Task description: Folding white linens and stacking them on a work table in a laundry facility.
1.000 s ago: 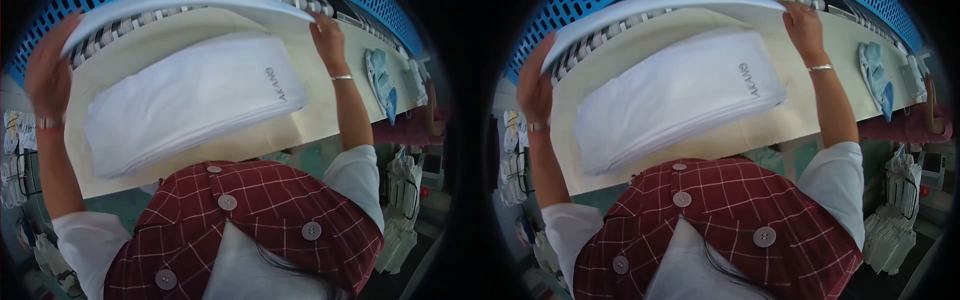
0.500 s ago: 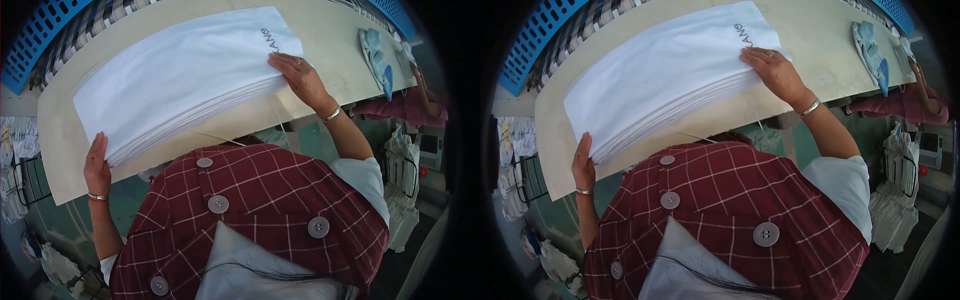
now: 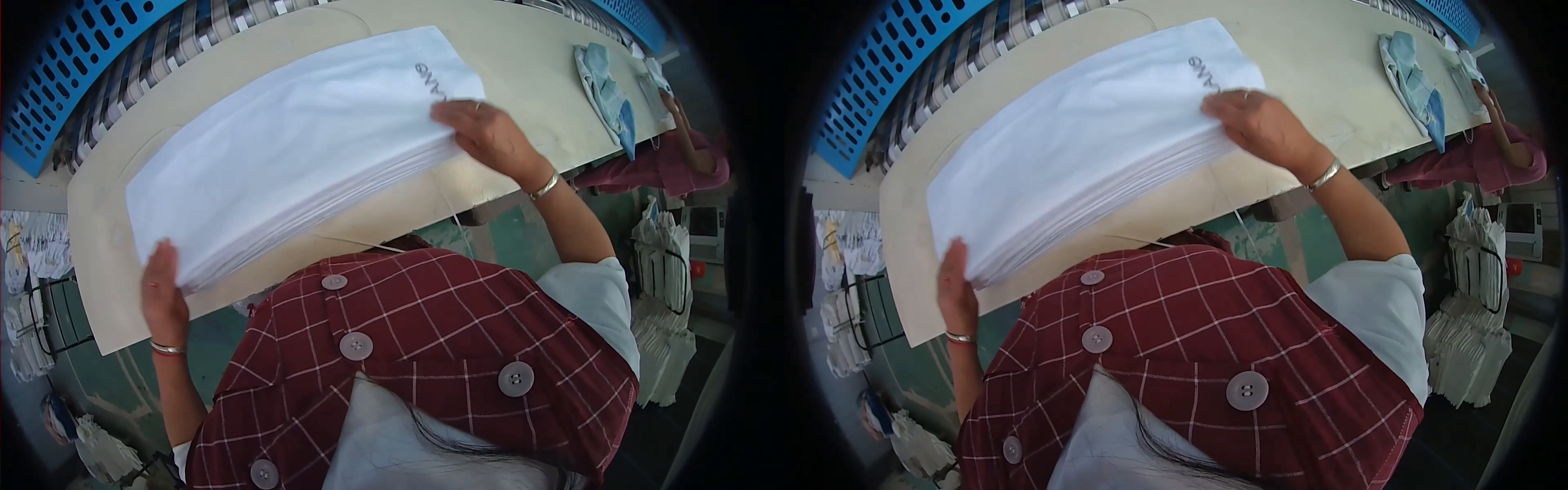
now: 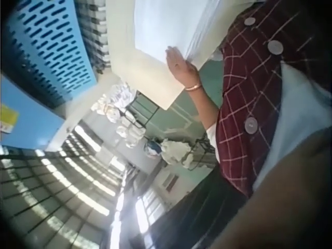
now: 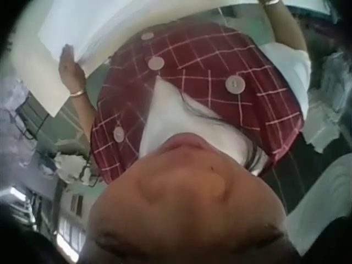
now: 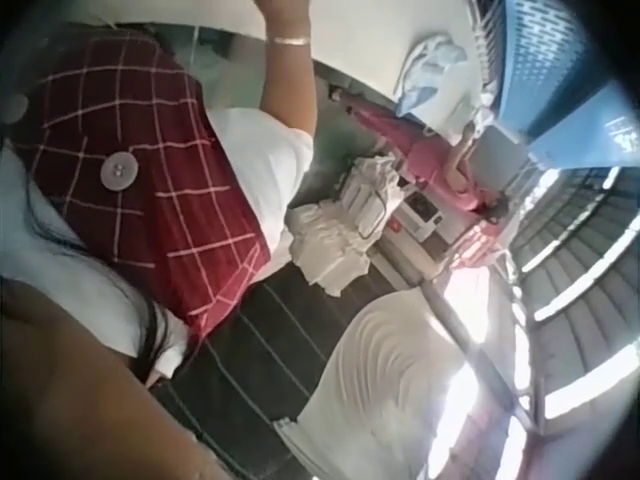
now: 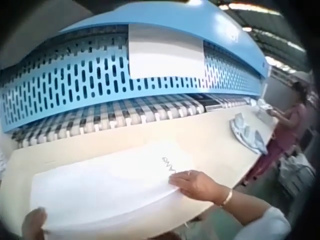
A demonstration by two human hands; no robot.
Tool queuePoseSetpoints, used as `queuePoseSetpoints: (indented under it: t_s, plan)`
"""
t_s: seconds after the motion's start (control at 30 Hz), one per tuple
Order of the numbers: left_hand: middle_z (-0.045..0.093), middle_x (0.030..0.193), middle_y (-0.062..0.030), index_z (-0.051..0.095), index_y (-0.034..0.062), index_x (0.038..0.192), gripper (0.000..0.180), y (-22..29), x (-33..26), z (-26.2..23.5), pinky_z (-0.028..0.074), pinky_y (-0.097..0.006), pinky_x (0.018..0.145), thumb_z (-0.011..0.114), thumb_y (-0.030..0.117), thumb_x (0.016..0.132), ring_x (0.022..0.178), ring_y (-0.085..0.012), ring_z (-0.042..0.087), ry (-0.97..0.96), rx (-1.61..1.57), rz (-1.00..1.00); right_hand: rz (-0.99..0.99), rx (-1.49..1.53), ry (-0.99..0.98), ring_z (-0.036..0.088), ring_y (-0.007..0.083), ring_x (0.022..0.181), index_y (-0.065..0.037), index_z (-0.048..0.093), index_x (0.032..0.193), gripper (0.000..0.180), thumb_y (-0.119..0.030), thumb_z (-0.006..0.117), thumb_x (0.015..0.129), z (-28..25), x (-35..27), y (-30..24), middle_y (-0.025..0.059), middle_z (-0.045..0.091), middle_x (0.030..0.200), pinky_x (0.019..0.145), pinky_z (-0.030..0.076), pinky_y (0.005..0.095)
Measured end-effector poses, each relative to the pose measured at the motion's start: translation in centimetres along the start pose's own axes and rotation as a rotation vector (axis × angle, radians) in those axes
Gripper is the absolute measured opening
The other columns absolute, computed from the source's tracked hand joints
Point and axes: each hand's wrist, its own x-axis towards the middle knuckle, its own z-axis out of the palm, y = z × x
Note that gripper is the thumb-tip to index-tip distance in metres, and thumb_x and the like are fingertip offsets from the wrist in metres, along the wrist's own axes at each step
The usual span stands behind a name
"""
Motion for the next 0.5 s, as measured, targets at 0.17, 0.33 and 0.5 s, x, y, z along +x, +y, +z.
queuePoseSetpoints:
  t_s: [0.17,0.33,0.5]
  plan:
    - [0.056,0.125,-0.0159,0.057,0.0047,0.122,0.045,1.7,1.4,-1.5,0.042,-0.043,0.098,0.057,0.002,0.078,0.117,-0.0356,0.052,-0.179,-0.197,-0.044,0.13,0.171,-0.023,0.061,0.0297,0.102,-0.006,0.062,0.112,0.033,-0.007,0.062,0.079,-2.0,2.8,-2.4,0.0114,0.064,0.111,0.087,0.049,0.0359]
    - [0.043,0.139,-0.0142,0.05,0.0065,0.129,0.047,4.1,12.4,-0.2,0.026,-0.045,0.109,0.058,0.014,0.084,0.132,-0.0324,0.036,0.015,-0.059,0.056,-0.081,0.153,0.097,0.052,0.0289,0.116,-0.01,0.058,0.12,0.038,-0.025,0.059,0.086,0.6,10.5,-4.9,0.0114,0.056,0.126,0.095,0.041,0.0421]
    - [0.034,0.146,-0.013,0.043,0.0092,0.136,0.05,2.6,9.1,3.4,0.017,-0.048,0.112,0.05,0.028,0.09,0.137,-0.0294,0.027,-0.126,0.024,-0.037,0.201,-0.214,0.061,0.039,0.0289,0.129,-0.011,0.05,0.13,0.049,-0.039,0.051,0.09,1.6,8.3,1.1,0.0132,0.045,0.138,0.105,0.028,0.0497]
